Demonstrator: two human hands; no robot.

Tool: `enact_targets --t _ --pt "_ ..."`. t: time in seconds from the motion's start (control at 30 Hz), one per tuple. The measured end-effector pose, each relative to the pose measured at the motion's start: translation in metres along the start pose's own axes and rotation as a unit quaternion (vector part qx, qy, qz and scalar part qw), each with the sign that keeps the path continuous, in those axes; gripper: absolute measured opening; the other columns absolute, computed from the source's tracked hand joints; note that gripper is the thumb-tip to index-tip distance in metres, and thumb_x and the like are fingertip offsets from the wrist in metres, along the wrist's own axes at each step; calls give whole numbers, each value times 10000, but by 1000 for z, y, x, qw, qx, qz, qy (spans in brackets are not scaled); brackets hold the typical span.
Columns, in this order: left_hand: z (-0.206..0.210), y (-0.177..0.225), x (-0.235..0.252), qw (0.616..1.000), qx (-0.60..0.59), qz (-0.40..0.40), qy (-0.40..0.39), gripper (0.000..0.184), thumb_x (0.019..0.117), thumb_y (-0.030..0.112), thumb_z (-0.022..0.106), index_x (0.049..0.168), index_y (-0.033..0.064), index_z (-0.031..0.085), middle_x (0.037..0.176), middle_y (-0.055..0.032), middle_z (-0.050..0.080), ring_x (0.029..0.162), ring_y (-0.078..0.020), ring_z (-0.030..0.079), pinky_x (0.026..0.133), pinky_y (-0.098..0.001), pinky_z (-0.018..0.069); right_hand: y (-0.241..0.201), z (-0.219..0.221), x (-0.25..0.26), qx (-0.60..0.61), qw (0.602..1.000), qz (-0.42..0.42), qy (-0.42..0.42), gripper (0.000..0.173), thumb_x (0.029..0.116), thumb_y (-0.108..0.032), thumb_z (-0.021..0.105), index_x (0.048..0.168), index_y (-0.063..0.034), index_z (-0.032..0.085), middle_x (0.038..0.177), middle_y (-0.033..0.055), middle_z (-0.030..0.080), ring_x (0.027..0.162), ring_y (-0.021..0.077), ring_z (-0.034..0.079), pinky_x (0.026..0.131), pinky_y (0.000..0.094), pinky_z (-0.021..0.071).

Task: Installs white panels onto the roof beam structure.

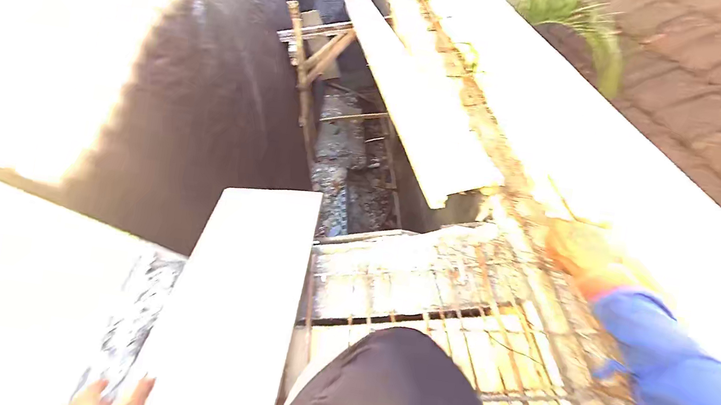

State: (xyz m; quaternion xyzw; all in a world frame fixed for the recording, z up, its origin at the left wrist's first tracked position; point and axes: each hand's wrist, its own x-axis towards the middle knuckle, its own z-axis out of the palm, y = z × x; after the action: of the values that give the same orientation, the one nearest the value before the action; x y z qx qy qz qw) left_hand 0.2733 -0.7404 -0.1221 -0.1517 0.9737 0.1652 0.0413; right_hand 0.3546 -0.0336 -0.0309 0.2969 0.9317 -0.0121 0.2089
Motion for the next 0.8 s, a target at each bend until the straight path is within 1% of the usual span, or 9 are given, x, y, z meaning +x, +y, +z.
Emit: enact_targets --t 0.07,0.17,0.23,0.37,0.53,0.63,0.7,0.73,0.8 --pt "12 -17 7 998 25 -50 -26 812 985 574 584 1441 -89 474 1400 -354 535 1326 -471 533 1112 -611 423 1 16 20 -30 999 23 29 328 1042 -224 561 1308 -63 663 1253 239 675 1193 453 615 1001 653 434" --pt "30 -43 20 990 97 -84 -61 808 994 670 472 1432 -5 535 1344 -284 619 1278 -459 583 1077 -687 412 20 52 47 -68 991 11 118 276 1012 -278 585 1100 -49 712 1048 217 724 1060 433 675 923 649 481" --pt "29 -53 28 984 120 -105 -79 832 977 744 400 1410 58 588 1352 -225 641 1310 -414 574 1117 -702 347 19 49 47 -74 992 3 104 291 1034 -296 556 1118 -56 697 1060 201 724 1097 414 669 942 629 481" --pt "24 -69 40 981 44 -138 -127 825 984 734 415 1177 -13 706 1194 -283 684 1190 -429 640 1015 -648 469 20 51 50 -55 994 7 95 328 1069 -279 479 1154 -35 681 1120 234 705 1158 443 637 960 640 462" --pt "11 -74 48 967 5 -163 -196 884 875 791 568 1362 57 628 1349 -233 631 1305 -383 576 1095 -626 426 25 60 56 -56 992 6 110 304 1050 -258 523 1144 -12 674 1115 232 708 1165 448 632 966 646 458" --pt "-11 -79 39 965 -60 -166 -192 870 821 758 681 1299 31 656 1227 -240 677 1163 -380 649 988 -611 504 26 62 56 -55 992 3 112 307 1062 -225 499 1134 19 670 1107 262 702 1158 480 631 957 668 455" --pt "-49 -36 3 973 -102 -48 -202 770 930 622 658 1168 -110 642 1002 -287 686 881 -336 691 750 -530 571 27 63 54 -53 988 -18 141 344 1085 -193 454 1083 62 684 1064 306 700 1083 526 652 919 709 449" --pt "-77 23 -32 976 -100 -13 -191 654 1002 473 628 1123 -169 619 945 -294 679 802 -272 682 686 -441 574 23 56 48 -49 990 -14 131 356 1096 -190 437 1108 75 674 1090 324 687 1098 539 640 927 712 434" --pt "-132 206 -113 948 -23 -263 -176 377 1112 154 420 1397 -91 447 1302 -218 541 1095 -184 531 1011 -292 400 25 58 49 -41 990 -16 137 336 1088 -178 468 1121 92 665 1095 341 683 1107 561 634 929 734 431"
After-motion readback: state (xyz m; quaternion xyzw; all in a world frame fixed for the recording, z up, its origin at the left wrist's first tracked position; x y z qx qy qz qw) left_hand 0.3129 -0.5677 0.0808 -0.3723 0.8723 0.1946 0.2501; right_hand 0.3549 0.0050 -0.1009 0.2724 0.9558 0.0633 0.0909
